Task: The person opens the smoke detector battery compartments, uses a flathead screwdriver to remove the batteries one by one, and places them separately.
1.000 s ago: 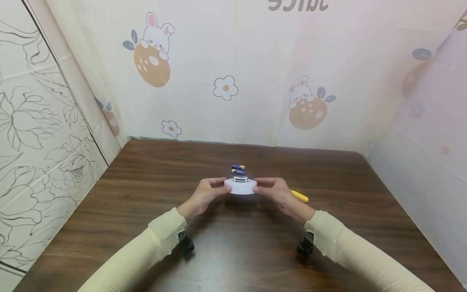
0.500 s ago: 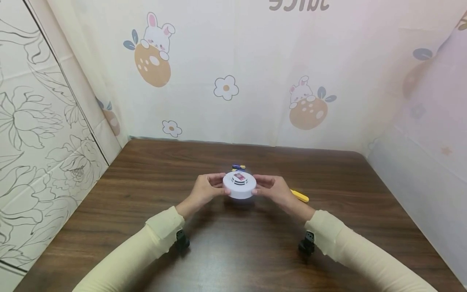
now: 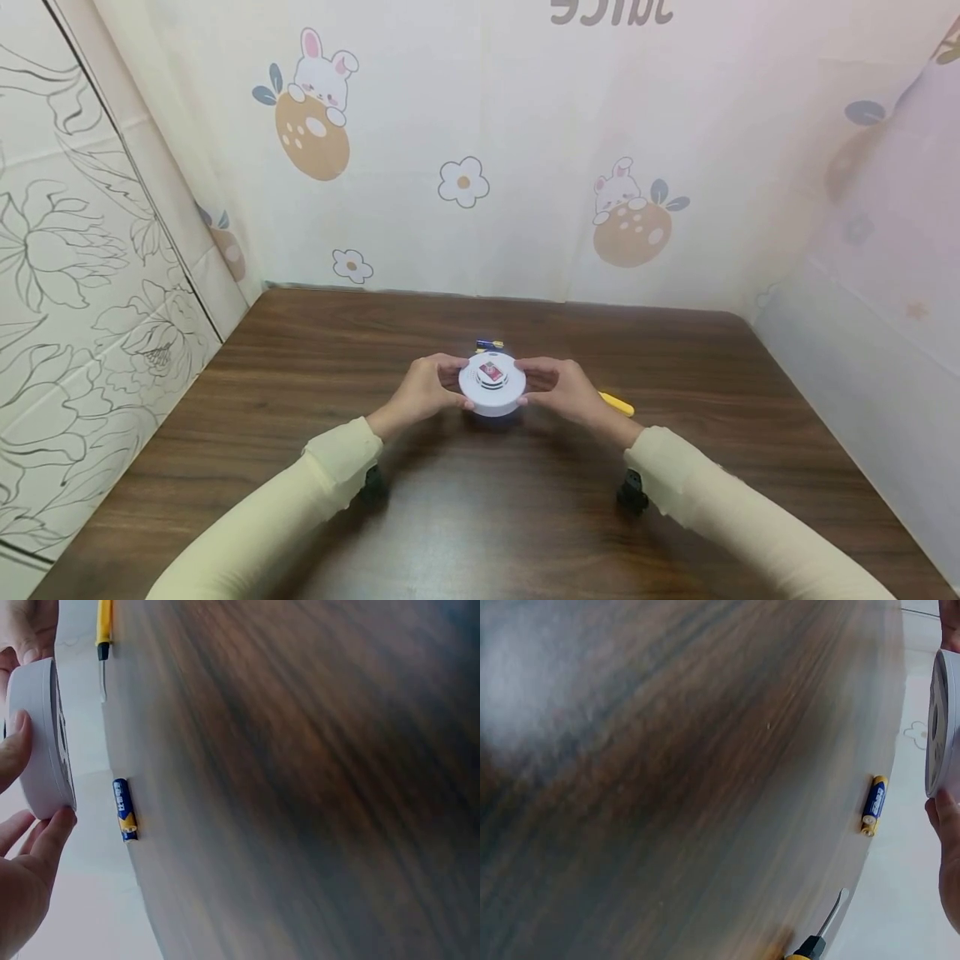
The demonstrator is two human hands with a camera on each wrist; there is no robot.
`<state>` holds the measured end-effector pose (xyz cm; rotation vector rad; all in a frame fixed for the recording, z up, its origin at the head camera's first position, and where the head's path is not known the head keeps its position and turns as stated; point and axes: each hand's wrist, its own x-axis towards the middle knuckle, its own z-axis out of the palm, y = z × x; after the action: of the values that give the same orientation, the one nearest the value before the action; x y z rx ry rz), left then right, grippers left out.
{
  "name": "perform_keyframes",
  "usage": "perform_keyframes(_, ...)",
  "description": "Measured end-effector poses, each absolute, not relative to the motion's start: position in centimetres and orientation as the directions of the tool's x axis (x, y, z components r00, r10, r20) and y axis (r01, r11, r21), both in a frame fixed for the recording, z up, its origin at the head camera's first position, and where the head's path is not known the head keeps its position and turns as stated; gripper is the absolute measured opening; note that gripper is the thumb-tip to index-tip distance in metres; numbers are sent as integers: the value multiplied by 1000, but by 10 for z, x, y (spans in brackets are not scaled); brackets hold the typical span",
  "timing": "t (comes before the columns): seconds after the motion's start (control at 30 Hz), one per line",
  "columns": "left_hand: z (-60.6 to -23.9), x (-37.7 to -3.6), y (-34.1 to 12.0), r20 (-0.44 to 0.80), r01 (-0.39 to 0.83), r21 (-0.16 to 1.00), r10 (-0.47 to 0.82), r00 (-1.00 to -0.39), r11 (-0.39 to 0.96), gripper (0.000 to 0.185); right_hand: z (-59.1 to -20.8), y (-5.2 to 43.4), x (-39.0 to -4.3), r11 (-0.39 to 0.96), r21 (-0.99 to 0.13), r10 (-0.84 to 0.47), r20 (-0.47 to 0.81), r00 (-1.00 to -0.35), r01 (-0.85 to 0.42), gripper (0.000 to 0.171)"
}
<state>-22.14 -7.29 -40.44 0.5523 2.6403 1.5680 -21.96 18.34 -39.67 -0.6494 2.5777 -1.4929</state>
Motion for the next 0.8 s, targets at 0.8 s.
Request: perform_keyframes(0.8,-421,-239,-67,173,389,762,415,-893,518,63,-412,183,-242,565,-692,-506,140,-851,-450,49)
